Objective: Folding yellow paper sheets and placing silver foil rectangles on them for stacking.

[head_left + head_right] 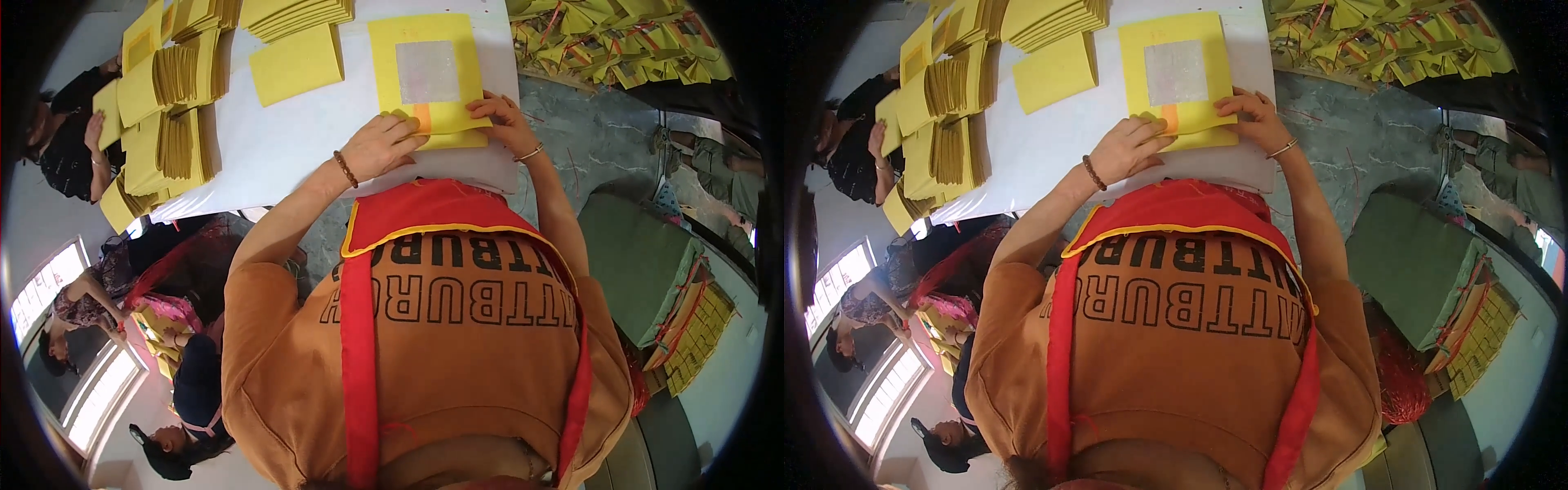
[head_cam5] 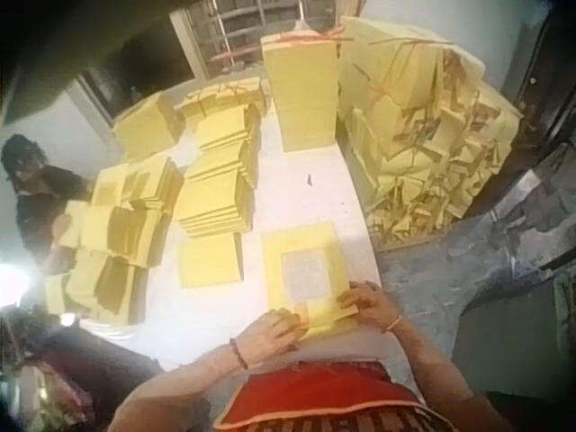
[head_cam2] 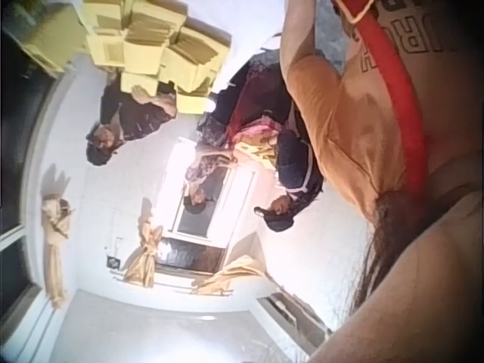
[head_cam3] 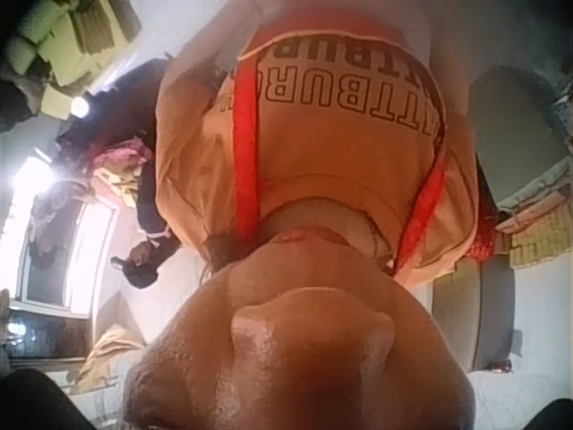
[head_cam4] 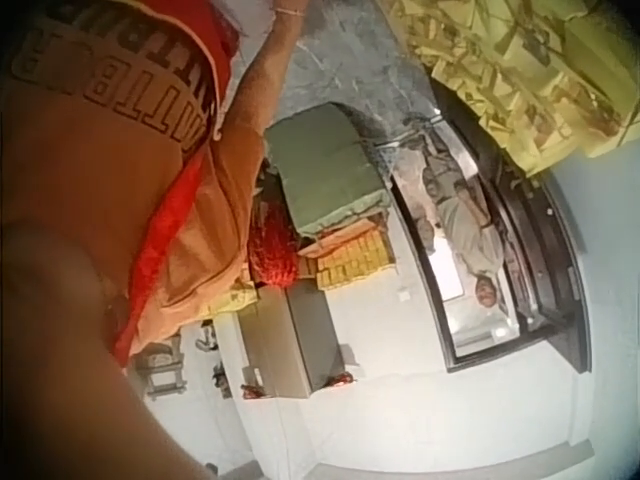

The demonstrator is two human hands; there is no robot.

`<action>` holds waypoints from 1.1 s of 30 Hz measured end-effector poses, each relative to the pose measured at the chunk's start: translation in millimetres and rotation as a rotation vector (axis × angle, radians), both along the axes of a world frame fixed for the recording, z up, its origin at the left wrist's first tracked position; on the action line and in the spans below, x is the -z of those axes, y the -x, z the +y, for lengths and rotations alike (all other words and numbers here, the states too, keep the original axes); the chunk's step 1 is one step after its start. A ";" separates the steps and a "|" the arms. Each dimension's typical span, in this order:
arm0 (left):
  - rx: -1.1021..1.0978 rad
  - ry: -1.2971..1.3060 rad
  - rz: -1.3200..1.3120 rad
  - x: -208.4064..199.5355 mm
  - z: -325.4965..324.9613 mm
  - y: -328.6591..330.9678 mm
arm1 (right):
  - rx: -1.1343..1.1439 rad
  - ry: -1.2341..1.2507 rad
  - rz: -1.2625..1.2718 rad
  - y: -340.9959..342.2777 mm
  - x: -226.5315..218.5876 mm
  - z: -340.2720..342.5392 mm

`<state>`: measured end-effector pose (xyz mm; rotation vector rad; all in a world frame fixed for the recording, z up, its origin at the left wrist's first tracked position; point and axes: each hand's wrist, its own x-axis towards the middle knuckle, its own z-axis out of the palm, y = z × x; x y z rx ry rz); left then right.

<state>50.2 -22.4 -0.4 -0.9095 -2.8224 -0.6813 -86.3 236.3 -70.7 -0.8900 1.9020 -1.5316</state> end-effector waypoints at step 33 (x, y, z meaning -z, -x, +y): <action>-0.288 -0.604 -0.850 -1.9 -24.2 32.5 | -0.035 -0.106 -0.047 2.9 -9.2 4.2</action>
